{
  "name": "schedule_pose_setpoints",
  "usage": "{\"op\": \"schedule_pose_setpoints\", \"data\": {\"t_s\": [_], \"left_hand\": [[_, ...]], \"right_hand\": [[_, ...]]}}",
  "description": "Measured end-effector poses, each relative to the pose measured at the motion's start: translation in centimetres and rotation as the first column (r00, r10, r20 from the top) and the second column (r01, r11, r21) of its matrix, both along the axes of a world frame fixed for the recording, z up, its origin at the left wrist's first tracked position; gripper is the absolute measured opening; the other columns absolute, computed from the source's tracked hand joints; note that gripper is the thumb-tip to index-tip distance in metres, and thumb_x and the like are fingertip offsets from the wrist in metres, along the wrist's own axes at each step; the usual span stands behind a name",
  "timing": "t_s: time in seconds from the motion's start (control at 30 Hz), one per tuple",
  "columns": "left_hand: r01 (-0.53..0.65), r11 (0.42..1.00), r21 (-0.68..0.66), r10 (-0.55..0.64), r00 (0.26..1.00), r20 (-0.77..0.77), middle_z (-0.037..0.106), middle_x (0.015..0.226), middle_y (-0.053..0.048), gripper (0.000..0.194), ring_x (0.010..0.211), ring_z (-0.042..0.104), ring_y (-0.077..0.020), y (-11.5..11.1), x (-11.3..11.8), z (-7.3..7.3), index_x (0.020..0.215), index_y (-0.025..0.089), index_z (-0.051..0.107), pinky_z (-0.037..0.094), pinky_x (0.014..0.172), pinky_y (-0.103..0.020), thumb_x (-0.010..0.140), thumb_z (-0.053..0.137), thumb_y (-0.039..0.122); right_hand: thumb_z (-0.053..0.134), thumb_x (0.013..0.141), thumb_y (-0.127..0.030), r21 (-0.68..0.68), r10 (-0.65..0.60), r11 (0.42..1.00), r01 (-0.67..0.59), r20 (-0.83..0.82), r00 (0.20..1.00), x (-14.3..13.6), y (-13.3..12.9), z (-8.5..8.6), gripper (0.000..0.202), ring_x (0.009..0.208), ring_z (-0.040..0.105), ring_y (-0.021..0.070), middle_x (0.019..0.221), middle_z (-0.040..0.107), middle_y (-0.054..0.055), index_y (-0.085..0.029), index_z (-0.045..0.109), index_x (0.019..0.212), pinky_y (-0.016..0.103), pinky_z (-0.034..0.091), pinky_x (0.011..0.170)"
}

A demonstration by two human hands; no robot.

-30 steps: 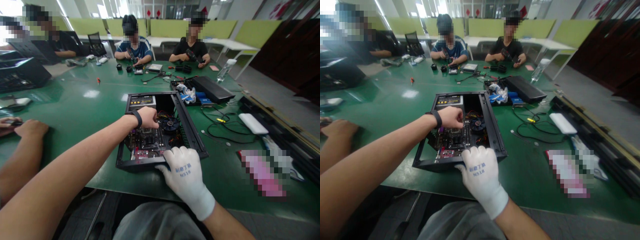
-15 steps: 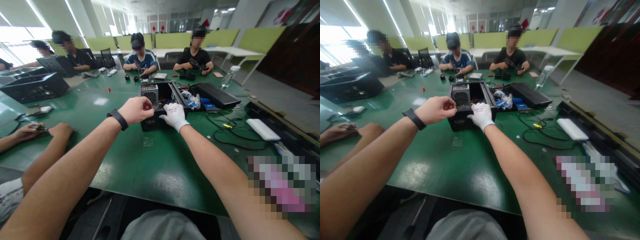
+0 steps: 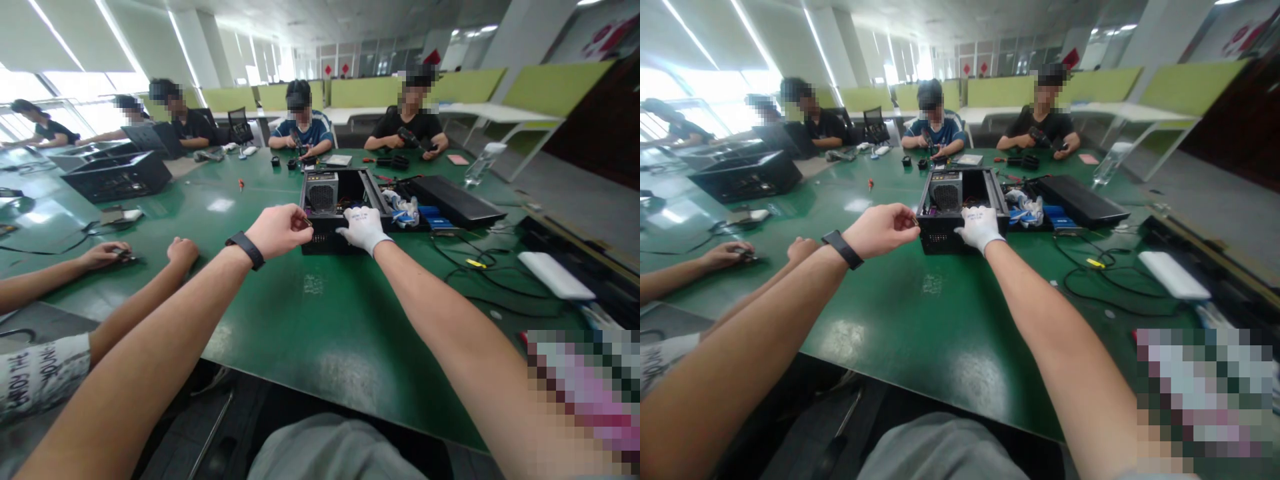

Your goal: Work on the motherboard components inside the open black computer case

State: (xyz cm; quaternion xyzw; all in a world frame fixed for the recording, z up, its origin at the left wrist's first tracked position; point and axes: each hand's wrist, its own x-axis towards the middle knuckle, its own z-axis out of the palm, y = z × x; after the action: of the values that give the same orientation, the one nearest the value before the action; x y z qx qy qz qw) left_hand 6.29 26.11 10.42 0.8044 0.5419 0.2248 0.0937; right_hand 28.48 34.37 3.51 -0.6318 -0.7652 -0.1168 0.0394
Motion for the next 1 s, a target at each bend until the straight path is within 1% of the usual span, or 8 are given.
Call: {"op": "schedule_pose_setpoints", "data": {"t_s": [0.17, 0.27, 0.33, 0.43, 0.53, 0.63, 0.8, 1.0], "left_hand": [[0.021, 0.998, 0.060, -0.017, 0.998, -0.057, 0.073, 0.088, -0.004, 0.032, 0.077, 0.064, -0.0153, 0.6, 1.2, 1.3, 0.100, 0.015, 0.068, 0.050, 0.076, -0.028, 0.077, 0.060, 0.037], [0.051, 0.998, 0.041, -0.044, 0.987, -0.154, 0.073, 0.088, -0.005, 0.034, 0.080, 0.065, -0.0167, 1.5, 2.8, 1.3, 0.101, 0.015, 0.069, 0.049, 0.077, -0.028, 0.076, 0.062, 0.036], [0.076, 0.997, 0.003, -0.073, 0.969, -0.235, 0.073, 0.090, -0.007, 0.035, 0.083, 0.066, -0.0184, 2.2, 4.1, 0.5, 0.101, 0.014, 0.070, 0.049, 0.078, -0.028, 0.074, 0.065, 0.036], [0.109, 0.992, -0.061, -0.124, 0.915, -0.385, 0.073, 0.093, -0.009, 0.036, 0.087, 0.067, -0.0213, 3.2, 5.9, -1.5, 0.097, 0.014, 0.073, 0.050, 0.078, -0.028, 0.071, 0.067, 0.038], [0.145, 0.974, -0.173, -0.217, 0.815, -0.538, 0.074, 0.096, -0.012, 0.036, 0.090, 0.068, -0.0241, 3.6, 7.5, -3.7, 0.095, 0.014, 0.075, 0.052, 0.079, -0.029, 0.068, 0.070, 0.038], [0.155, 0.946, -0.285, -0.307, 0.712, -0.632, 0.073, 0.101, -0.018, 0.042, 0.094, 0.069, -0.0286, 3.3, 8.9, -5.2, 0.099, 0.011, 0.076, 0.054, 0.080, -0.031, 0.066, 0.074, 0.037], [0.103, 0.904, -0.414, -0.391, 0.586, -0.709, 0.072, 0.107, -0.020, 0.052, 0.097, 0.069, -0.0302, 2.8, 10.4, -6.7, 0.107, 0.009, 0.074, 0.056, 0.080, -0.031, 0.059, 0.081, 0.029], [0.089, 0.873, -0.480, -0.445, 0.547, -0.709, 0.072, 0.107, -0.022, 0.053, 0.098, 0.069, -0.0304, 3.0, 10.8, -8.2, 0.107, 0.006, 0.074, 0.056, 0.083, -0.031, 0.058, 0.082, 0.026]], "right_hand": [[0.052, 0.090, -0.054, 0.049, 0.031, 0.998, -0.031, -0.005, 0.999, -0.4, -5.7, -0.8, 0.046, 0.103, 0.055, 0.0268, 0.109, 0.062, 0.014, -0.015, 0.058, 0.113, 0.042, 0.037, 0.087], [0.051, 0.090, -0.054, 0.074, 0.043, 0.996, -0.043, -0.002, 0.999, -0.4, -10.2, -1.3, 0.043, 0.097, 0.053, 0.0266, 0.104, 0.062, 0.013, -0.016, 0.058, 0.109, 0.039, 0.030, 0.079], [0.052, 0.090, -0.053, 0.081, 0.051, 0.995, -0.051, 0.002, 0.999, -0.4, -13.2, -1.5, 0.040, 0.094, 0.052, 0.0259, 0.101, 0.062, 0.012, -0.018, 0.057, 0.107, 0.037, 0.027, 0.075], [0.054, 0.089, -0.051, 0.076, 0.061, 0.995, -0.062, 0.005, 0.998, -0.2, -17.4, -1.4, 0.035, 0.089, 0.051, 0.0242, 0.095, 0.061, 0.009, -0.019, 0.057, 0.103, 0.036, 0.023, 0.071], [0.058, 0.087, -0.049, 0.064, 0.071, 0.995, -0.071, -0.001, 0.997, 0.0, -21.0, -1.3, 0.030, 0.084, 0.049, 0.0229, 0.089, 0.060, 0.006, -0.021, 0.058, 0.097, 0.035, 0.020, 0.069], [0.063, 0.084, -0.048, 0.037, 0.091, 0.995, -0.090, -0.043, 0.995, 0.1, -24.1, -1.3, 0.026, 0.078, 0.047, 0.0222, 0.083, 0.058, 0.005, -0.022, 0.059, 0.090, 0.035, 0.018, 0.067], [0.072, 0.076, -0.043, 0.021, 0.101, 0.995, -0.099, -0.143, 0.985, 0.3, -27.2, -1.6, 0.023, 0.072, 0.044, 0.0213, 0.076, 0.056, 0.002, -0.024, 0.059, 0.082, 0.035, 0.017, 0.065], [0.074, 0.074, -0.042, 0.069, 0.121, 0.991, -0.111, -0.182, 0.976, 0.4, -27.5, -1.9, 0.023, 0.070, 0.041, 0.0222, 0.073, 0.055, 0.002, -0.026, 0.058, 0.081, 0.035, 0.017, 0.065]]}}
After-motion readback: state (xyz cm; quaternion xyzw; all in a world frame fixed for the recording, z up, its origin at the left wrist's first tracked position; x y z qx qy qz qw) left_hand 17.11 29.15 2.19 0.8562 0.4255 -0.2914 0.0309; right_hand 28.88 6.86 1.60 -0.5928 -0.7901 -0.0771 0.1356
